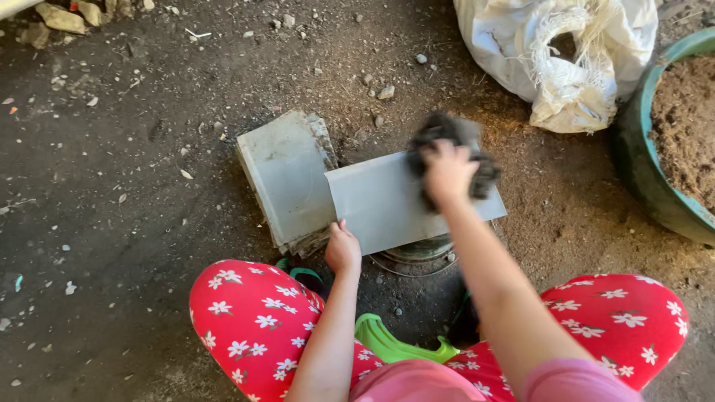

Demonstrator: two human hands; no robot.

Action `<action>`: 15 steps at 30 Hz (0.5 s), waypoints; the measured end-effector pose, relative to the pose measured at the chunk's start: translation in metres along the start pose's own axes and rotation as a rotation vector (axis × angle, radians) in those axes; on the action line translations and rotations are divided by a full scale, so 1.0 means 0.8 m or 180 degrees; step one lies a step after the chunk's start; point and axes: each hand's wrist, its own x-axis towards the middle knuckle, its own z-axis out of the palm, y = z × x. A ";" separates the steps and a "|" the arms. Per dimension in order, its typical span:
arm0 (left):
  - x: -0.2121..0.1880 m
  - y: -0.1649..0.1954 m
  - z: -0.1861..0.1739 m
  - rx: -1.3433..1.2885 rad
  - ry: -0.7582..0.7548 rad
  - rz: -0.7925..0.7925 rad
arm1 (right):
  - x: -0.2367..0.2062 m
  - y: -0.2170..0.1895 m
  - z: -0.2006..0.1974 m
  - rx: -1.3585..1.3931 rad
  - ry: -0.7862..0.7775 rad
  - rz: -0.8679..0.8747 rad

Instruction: The person sits on the ground and wipes rectangular metal sheets with a dark cloth. They handle the sheets one by one, wiping each surface and then placing them into a growing stack nearby.

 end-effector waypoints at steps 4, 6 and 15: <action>0.001 0.012 -0.017 -0.0086 -0.0066 -0.0074 | 0.034 0.141 -0.022 -0.0072 -0.0816 0.1472; 0.018 0.011 -0.015 -0.0423 0.0072 0.0032 | 0.027 0.208 -0.036 0.0204 -0.1084 0.2005; 0.093 0.099 -0.054 -0.2985 0.0069 0.0591 | -0.014 0.296 -0.129 0.2179 0.1340 0.0433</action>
